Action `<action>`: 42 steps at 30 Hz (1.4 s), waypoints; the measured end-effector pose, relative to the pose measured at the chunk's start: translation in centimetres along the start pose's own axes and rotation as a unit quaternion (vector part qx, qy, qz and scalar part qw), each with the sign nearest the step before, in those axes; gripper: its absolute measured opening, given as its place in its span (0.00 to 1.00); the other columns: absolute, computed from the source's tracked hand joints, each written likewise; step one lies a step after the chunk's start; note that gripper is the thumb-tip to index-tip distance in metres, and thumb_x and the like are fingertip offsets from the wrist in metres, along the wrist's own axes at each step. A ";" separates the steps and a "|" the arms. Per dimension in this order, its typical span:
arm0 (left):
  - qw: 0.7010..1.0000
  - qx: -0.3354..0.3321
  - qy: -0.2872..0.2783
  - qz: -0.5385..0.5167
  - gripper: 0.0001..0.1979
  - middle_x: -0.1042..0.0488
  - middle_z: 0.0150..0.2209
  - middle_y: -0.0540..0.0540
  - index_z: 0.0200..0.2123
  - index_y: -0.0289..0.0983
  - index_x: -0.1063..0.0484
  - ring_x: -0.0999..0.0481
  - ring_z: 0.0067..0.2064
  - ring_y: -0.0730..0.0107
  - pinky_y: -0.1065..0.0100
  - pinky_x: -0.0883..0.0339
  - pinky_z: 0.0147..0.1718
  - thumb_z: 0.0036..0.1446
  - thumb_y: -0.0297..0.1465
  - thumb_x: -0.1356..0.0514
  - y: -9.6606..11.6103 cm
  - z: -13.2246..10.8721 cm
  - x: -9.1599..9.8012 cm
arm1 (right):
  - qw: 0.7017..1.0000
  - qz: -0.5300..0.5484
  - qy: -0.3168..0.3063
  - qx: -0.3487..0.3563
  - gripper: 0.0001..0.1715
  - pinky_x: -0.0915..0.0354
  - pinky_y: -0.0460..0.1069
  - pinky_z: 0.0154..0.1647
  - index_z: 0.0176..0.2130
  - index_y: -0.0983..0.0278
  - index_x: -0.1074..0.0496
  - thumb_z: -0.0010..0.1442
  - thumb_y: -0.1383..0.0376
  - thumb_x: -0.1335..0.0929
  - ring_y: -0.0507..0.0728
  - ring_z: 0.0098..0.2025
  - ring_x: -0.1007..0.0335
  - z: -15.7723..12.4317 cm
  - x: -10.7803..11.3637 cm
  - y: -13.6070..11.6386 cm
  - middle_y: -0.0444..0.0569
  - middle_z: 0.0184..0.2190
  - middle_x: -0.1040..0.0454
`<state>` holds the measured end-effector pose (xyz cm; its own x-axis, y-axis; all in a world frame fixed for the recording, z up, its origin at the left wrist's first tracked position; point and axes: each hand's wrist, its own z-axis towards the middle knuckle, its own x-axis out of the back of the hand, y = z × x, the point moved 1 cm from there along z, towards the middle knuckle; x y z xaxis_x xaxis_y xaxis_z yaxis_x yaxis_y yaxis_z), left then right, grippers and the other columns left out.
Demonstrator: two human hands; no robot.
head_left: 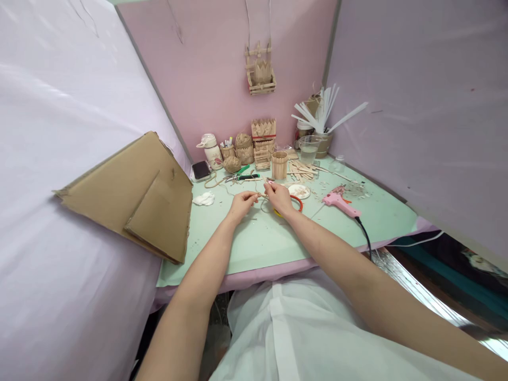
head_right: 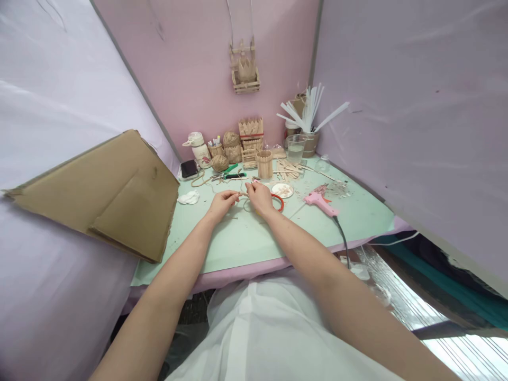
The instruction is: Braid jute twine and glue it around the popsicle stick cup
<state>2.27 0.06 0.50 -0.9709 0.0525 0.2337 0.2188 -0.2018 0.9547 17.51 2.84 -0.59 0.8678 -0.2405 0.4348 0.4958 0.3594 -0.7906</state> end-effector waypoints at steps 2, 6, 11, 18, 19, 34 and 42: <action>1.000 0.003 0.026 0.003 0.15 0.30 0.24 0.49 0.32 0.33 0.24 0.39 0.24 0.77 0.72 0.44 0.25 0.47 0.39 0.39 -0.2 0.2 0.2 | 1.000 0.000 -0.013 0.019 0.22 0.43 0.49 0.34 0.21 0.62 0.33 0.60 0.54 0.40 0.55 0.29 0.37 -0.2 0.0 -0.2 0.46 0.21 0.32; 0.998 0.006 0.056 0.017 0.15 0.31 0.23 0.50 0.30 0.33 0.25 0.39 0.24 0.76 0.72 0.45 0.25 0.48 0.40 0.40 0.0 0.1 0.3 | 0.992 0.047 -0.007 0.114 0.11 0.39 0.49 0.35 0.37 0.64 0.32 0.55 0.60 0.35 0.52 0.30 0.37 -0.5 -0.1 -0.7 0.49 0.36 0.32; 0.998 0.006 0.061 0.026 0.15 0.31 0.24 0.49 0.30 0.33 0.25 0.39 0.24 0.76 0.72 0.46 0.24 0.48 0.41 0.40 0.3 0.0 0.3 | 0.987 0.063 0.012 0.150 0.22 0.37 0.50 0.40 0.50 0.62 0.40 0.55 0.66 0.35 0.51 0.32 0.36 -0.7 -0.1 -0.6 0.51 0.45 0.39; 0.998 -0.003 0.054 0.038 0.13 0.30 0.24 0.49 0.31 0.34 0.25 0.37 0.26 0.75 0.71 0.43 0.27 0.48 0.38 0.41 0.0 0.1 0.4 | 0.978 0.024 -0.067 0.197 0.11 0.38 0.50 0.40 0.43 0.60 0.32 0.58 0.66 0.37 0.53 0.36 0.36 -1.0 0.3 -1.5 0.50 0.42 0.39; 0.998 -0.006 0.054 0.043 0.13 0.30 0.24 0.49 0.31 0.34 0.25 0.37 0.26 0.75 0.71 0.42 0.27 0.49 0.38 0.41 0.1 0.1 0.4 | 0.976 0.019 -0.072 0.204 0.10 0.38 0.50 0.40 0.41 0.60 0.31 0.59 0.65 0.37 0.54 0.37 0.37 -1.1 0.3 -1.6 0.50 0.41 0.38; 0.998 -0.028 0.026 0.054 0.14 0.34 0.21 0.52 0.36 0.33 0.25 0.40 0.23 0.76 0.72 0.45 0.25 0.51 0.36 0.42 0.2 0.0 0.0 | 0.978 0.185 -0.092 0.024 0.11 0.41 0.48 0.37 0.29 0.63 0.33 0.54 0.58 0.36 0.52 0.32 0.39 -0.5 -0.3 -1.5 0.44 0.28 0.33; 0.998 -0.025 0.030 0.042 0.14 0.34 0.20 0.52 0.35 0.33 0.25 0.40 0.23 0.76 0.72 0.45 0.24 0.50 0.37 0.42 0.2 0.1 -0.1 | 0.933 0.319 -0.149 -0.080 0.15 0.43 0.45 0.27 0.28 0.62 0.35 0.49 0.53 0.34 0.49 0.26 0.43 -0.1 -0.9 -0.9 0.40 0.23 0.37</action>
<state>2.43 0.06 0.70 -0.9540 -0.0254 0.2989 0.2954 -0.2523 0.9214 16.23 2.60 -0.33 0.9672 0.2458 -0.0642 -0.1152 0.1990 -0.9732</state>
